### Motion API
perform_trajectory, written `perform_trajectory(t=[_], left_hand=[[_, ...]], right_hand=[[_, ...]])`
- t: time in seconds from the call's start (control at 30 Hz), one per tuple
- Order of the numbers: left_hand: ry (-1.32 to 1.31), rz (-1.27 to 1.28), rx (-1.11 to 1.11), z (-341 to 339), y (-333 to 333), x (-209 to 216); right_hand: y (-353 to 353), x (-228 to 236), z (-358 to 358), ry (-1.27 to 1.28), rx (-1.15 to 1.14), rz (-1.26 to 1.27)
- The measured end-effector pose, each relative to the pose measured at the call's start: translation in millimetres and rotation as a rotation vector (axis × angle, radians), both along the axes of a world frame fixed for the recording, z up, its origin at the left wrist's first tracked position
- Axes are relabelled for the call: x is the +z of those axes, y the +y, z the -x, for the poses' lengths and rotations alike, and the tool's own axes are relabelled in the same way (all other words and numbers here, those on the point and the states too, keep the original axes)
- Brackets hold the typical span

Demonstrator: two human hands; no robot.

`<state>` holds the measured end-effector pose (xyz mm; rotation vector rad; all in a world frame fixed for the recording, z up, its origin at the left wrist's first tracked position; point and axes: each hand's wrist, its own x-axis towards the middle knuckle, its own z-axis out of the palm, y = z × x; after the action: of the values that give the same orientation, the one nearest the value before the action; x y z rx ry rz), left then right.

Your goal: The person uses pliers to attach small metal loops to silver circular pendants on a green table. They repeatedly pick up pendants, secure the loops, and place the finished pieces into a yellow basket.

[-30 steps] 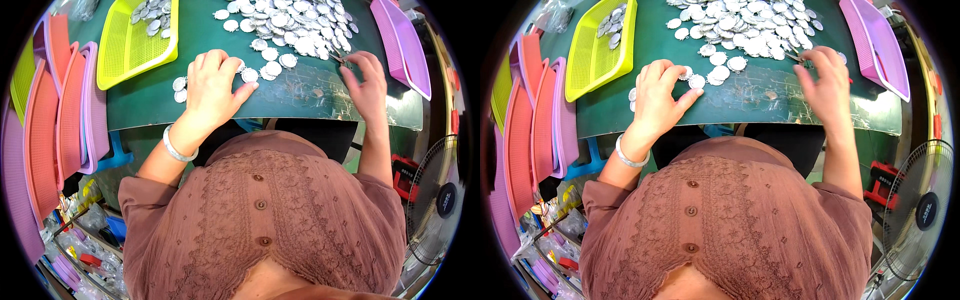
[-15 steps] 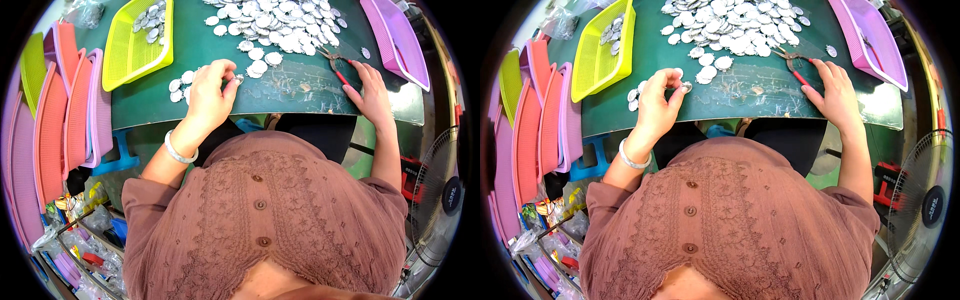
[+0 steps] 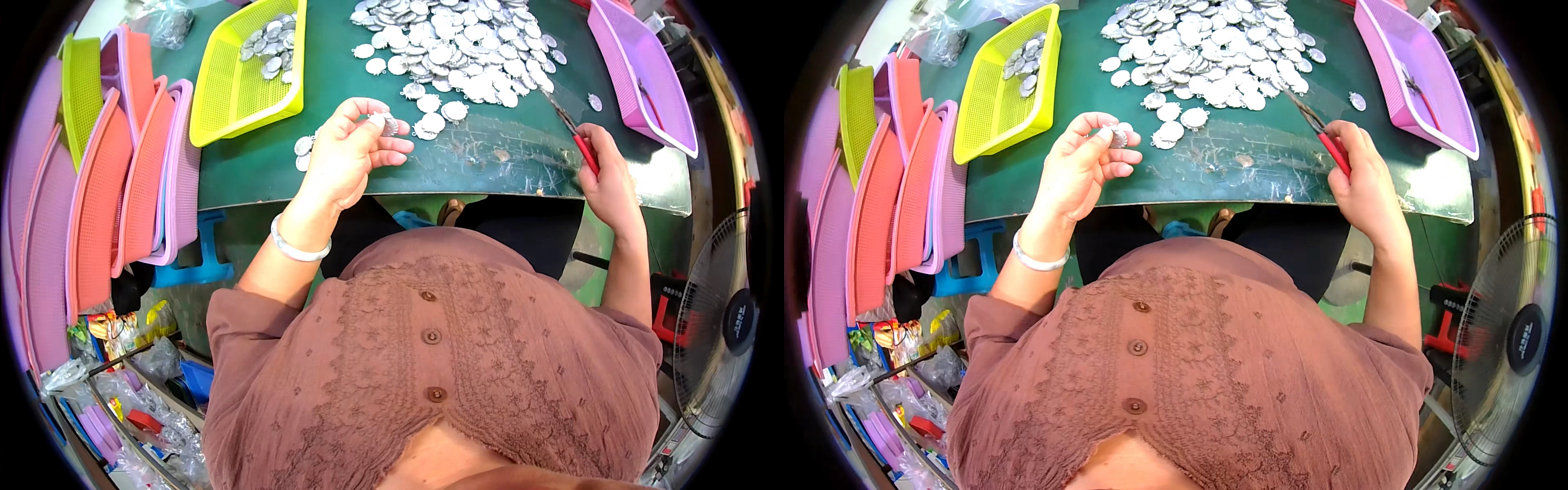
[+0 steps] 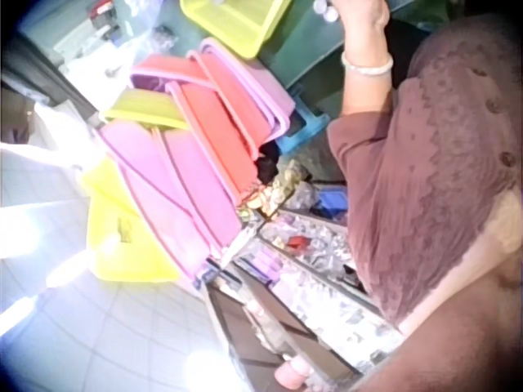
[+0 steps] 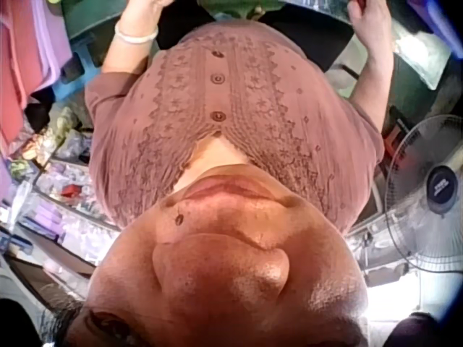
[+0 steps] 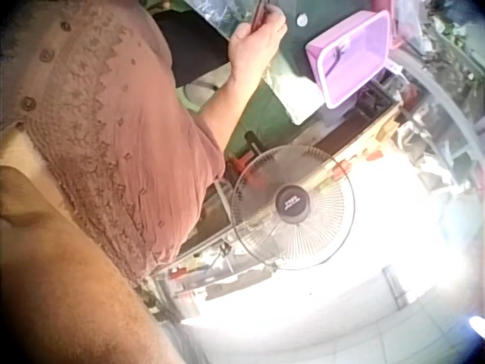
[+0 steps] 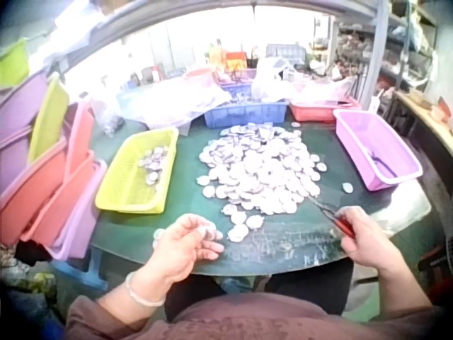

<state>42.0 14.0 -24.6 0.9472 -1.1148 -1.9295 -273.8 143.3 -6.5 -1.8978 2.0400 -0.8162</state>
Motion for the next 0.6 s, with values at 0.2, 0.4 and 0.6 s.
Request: perform_trajectory(t=[0.2,0.4,0.6], left_hand=[[-0.051,0.093,0.035,7,3,8],[-0.048,0.097,0.002,5,6,13],[-0.126,0.225,-0.040,1,11,16]], right_hand=[[-21,0,-44,-0.467,0.156,0.023],[-33,-2,-84,-0.449,0.296,-0.111],[-38,-5,-102,-0.285,0.338,-0.026]])
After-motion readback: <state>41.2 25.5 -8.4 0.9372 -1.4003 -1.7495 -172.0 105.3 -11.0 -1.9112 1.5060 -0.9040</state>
